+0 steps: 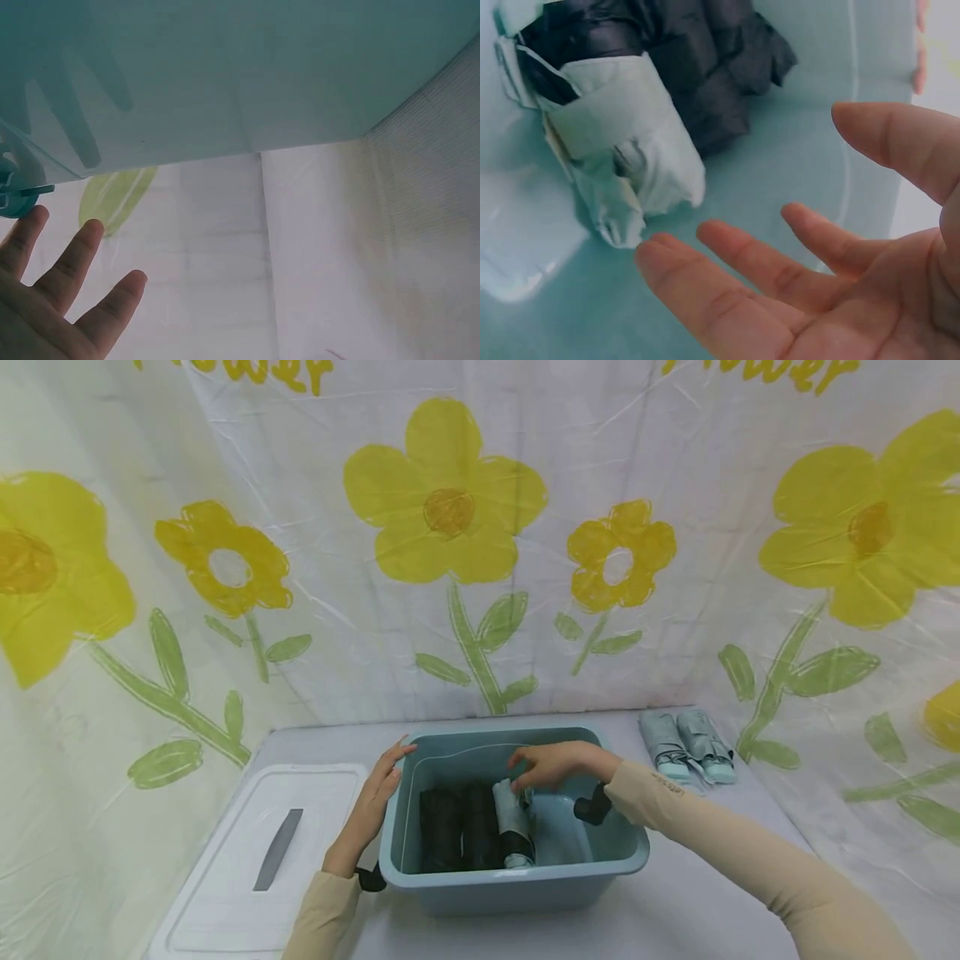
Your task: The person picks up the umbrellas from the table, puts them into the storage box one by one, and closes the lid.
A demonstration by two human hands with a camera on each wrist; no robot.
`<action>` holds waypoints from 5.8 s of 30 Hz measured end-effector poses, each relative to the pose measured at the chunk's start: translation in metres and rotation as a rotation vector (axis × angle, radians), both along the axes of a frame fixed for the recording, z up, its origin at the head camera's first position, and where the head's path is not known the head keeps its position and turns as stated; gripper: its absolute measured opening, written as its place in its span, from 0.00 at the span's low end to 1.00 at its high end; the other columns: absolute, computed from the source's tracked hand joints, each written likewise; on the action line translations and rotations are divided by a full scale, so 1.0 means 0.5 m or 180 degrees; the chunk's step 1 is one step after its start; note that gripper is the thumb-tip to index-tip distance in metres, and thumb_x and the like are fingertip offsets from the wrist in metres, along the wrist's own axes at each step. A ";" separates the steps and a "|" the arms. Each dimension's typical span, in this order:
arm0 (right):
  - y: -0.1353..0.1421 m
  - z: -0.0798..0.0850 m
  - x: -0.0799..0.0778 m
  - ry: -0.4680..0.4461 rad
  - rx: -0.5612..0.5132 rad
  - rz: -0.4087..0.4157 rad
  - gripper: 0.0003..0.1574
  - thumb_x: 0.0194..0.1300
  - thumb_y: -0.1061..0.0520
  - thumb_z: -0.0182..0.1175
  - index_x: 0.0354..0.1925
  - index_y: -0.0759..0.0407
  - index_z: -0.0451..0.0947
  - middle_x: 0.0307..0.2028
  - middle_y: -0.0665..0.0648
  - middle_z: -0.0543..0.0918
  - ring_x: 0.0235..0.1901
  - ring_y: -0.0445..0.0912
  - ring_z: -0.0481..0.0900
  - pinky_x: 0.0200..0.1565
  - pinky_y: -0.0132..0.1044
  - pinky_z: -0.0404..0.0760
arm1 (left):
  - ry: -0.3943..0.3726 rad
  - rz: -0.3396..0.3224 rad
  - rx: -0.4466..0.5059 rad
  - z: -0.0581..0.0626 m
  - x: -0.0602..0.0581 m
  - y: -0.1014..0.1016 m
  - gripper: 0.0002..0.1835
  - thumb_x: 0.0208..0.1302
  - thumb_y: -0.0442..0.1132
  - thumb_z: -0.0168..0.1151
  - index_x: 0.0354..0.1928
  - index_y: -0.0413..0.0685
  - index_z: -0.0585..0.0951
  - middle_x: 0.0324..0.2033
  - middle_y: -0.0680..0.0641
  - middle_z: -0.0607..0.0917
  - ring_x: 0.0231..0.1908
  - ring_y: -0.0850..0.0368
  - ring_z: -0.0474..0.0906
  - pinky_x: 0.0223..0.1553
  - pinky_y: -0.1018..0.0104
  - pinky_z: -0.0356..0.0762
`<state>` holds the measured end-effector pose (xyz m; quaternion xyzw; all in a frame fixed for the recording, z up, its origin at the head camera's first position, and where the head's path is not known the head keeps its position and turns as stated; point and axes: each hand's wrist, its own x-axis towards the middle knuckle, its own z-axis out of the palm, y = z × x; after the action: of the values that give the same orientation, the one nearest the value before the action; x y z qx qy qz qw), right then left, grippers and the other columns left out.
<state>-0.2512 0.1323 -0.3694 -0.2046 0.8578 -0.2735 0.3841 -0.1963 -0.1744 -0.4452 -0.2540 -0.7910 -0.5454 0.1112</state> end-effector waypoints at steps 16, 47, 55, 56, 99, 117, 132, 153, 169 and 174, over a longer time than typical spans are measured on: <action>0.066 0.056 0.012 0.0698 -0.0479 0.0498 0.31 0.70 0.48 0.48 0.66 0.61 0.60 0.60 0.64 0.69 0.56 0.53 0.72 0.51 0.47 0.74 | -0.0038 0.0025 0.0001 0.001 0.001 0.002 0.22 0.70 0.30 0.35 0.64 0.37 0.64 0.68 0.35 0.55 0.69 0.37 0.46 0.59 0.30 0.46; 0.183 0.062 -0.004 0.1423 -0.0824 0.0028 0.25 0.71 0.49 0.47 0.59 0.63 0.70 0.56 0.65 0.74 0.54 0.56 0.74 0.54 0.53 0.72 | -0.0074 0.0031 -0.0025 0.004 0.004 0.001 0.22 0.71 0.30 0.34 0.65 0.39 0.64 0.69 0.36 0.55 0.69 0.38 0.46 0.60 0.31 0.47; 0.222 0.051 -0.015 0.1633 -0.0914 -0.0089 0.23 0.70 0.52 0.50 0.57 0.63 0.71 0.52 0.63 0.77 0.51 0.56 0.76 0.51 0.51 0.74 | -0.0033 0.0022 -0.0023 0.002 0.002 0.000 0.22 0.71 0.30 0.34 0.65 0.38 0.64 0.69 0.35 0.55 0.69 0.37 0.47 0.60 0.31 0.48; 0.228 0.049 -0.016 0.1668 -0.0920 -0.0087 0.22 0.70 0.52 0.50 0.56 0.64 0.71 0.52 0.63 0.77 0.51 0.56 0.76 0.51 0.51 0.74 | -0.0030 0.0021 -0.0026 0.002 0.002 0.000 0.22 0.71 0.30 0.34 0.65 0.38 0.64 0.69 0.35 0.55 0.69 0.37 0.47 0.60 0.31 0.48; 0.362 -0.116 -0.043 0.2512 0.0168 -0.0929 0.25 0.63 0.60 0.55 0.56 0.72 0.68 0.53 0.75 0.72 0.50 0.69 0.71 0.47 0.59 0.72 | -0.0038 0.0035 0.0016 -0.002 0.004 0.002 0.22 0.71 0.30 0.34 0.65 0.38 0.64 0.68 0.34 0.55 0.69 0.36 0.47 0.59 0.30 0.47; 0.398 -0.182 -0.071 0.2564 0.0563 -0.1273 0.32 0.63 0.56 0.56 0.63 0.64 0.63 0.53 0.81 0.64 0.49 0.73 0.67 0.41 0.63 0.72 | 0.0042 -0.0005 0.0052 -0.001 0.003 0.002 0.22 0.70 0.29 0.34 0.64 0.35 0.64 0.68 0.32 0.54 0.68 0.34 0.47 0.59 0.29 0.47; 0.422 -0.231 -0.088 0.2541 0.0569 -0.1363 0.31 0.63 0.58 0.56 0.62 0.65 0.62 0.58 0.87 0.52 0.57 0.81 0.49 0.50 0.74 0.57 | -0.0013 0.0004 0.0038 -0.003 0.000 0.001 0.22 0.70 0.30 0.34 0.65 0.36 0.63 0.69 0.34 0.54 0.68 0.36 0.47 0.59 0.29 0.48; 0.441 -0.269 -0.099 0.2030 0.0852 -0.1478 0.33 0.66 0.54 0.52 0.64 0.66 0.59 0.56 0.89 0.50 0.55 0.83 0.51 0.46 0.71 0.64 | 0.0027 -0.0011 0.0060 -0.002 0.002 0.003 0.22 0.70 0.28 0.33 0.64 0.35 0.63 0.68 0.32 0.54 0.68 0.34 0.47 0.59 0.29 0.48; 0.444 -0.261 -0.126 0.1723 0.0977 -0.1412 0.29 0.72 0.54 0.44 0.66 0.63 0.56 0.55 0.92 0.48 0.54 0.84 0.50 0.48 0.74 0.59 | 0.0004 -0.0047 0.0079 -0.007 0.000 0.002 0.22 0.70 0.29 0.33 0.64 0.35 0.63 0.68 0.31 0.54 0.67 0.33 0.47 0.57 0.28 0.49; 0.451 -0.261 -0.137 0.1591 0.1001 -0.1469 0.29 0.72 0.52 0.44 0.67 0.60 0.55 0.56 0.91 0.47 0.55 0.84 0.51 0.48 0.75 0.59 | -0.0025 -0.0033 0.0095 -0.008 0.001 0.005 0.22 0.70 0.29 0.33 0.64 0.35 0.63 0.68 0.32 0.54 0.68 0.33 0.47 0.57 0.29 0.49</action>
<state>-0.3195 0.3580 -0.5001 -0.0048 0.9802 -0.1594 0.1178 -0.1960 -0.1721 -0.4494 -0.2543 -0.7818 -0.5587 0.1091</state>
